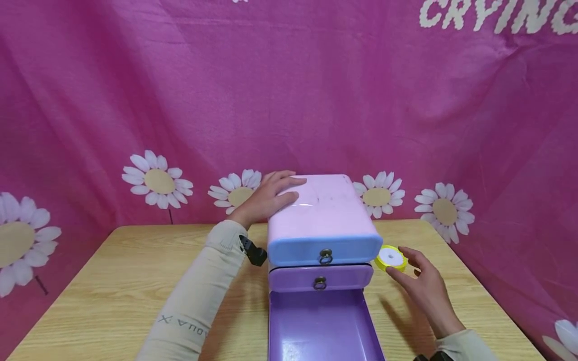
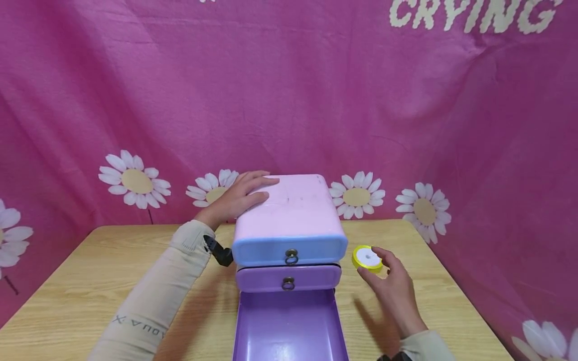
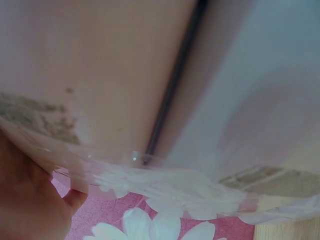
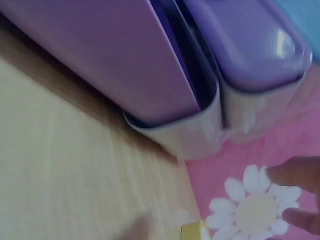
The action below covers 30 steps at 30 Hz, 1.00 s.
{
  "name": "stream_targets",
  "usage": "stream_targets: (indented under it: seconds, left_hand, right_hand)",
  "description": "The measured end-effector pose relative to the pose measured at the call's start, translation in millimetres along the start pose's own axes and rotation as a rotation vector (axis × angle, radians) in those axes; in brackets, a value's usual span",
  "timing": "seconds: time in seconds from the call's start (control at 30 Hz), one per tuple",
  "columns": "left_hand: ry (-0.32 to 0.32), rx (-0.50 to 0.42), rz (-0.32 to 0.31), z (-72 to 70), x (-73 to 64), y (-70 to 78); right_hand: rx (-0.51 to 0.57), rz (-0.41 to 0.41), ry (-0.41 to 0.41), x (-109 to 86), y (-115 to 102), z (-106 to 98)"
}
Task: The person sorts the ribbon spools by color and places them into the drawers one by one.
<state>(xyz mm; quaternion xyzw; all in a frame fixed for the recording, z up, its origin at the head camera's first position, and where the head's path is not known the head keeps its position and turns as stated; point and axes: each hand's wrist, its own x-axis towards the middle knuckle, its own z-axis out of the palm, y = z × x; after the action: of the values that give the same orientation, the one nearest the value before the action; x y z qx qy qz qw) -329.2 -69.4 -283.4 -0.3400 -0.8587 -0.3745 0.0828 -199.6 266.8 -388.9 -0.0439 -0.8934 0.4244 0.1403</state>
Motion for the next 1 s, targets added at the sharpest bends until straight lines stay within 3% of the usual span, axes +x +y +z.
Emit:
stream_targets:
  seconds: [0.23,0.5,0.73,1.0]
  left_hand:
    - [0.002,0.003,0.003,1.2,-0.2,-3.5]
    - [0.004,0.026,0.007,1.9,0.8,-5.9]
    - [0.002,0.03,0.023,3.1,2.5,-7.9]
    - [0.014,0.021,0.028,0.6,2.1,-6.4]
  right_hand:
    - [-0.046,0.119,-0.099,32.7,20.1,10.3]
    - [-0.04,0.171,-0.139,55.4,36.0,19.0]
    - [-0.005,0.25,-0.192,62.8,48.2,23.2]
    - [0.039,0.267,-0.195,64.1,51.4,25.7]
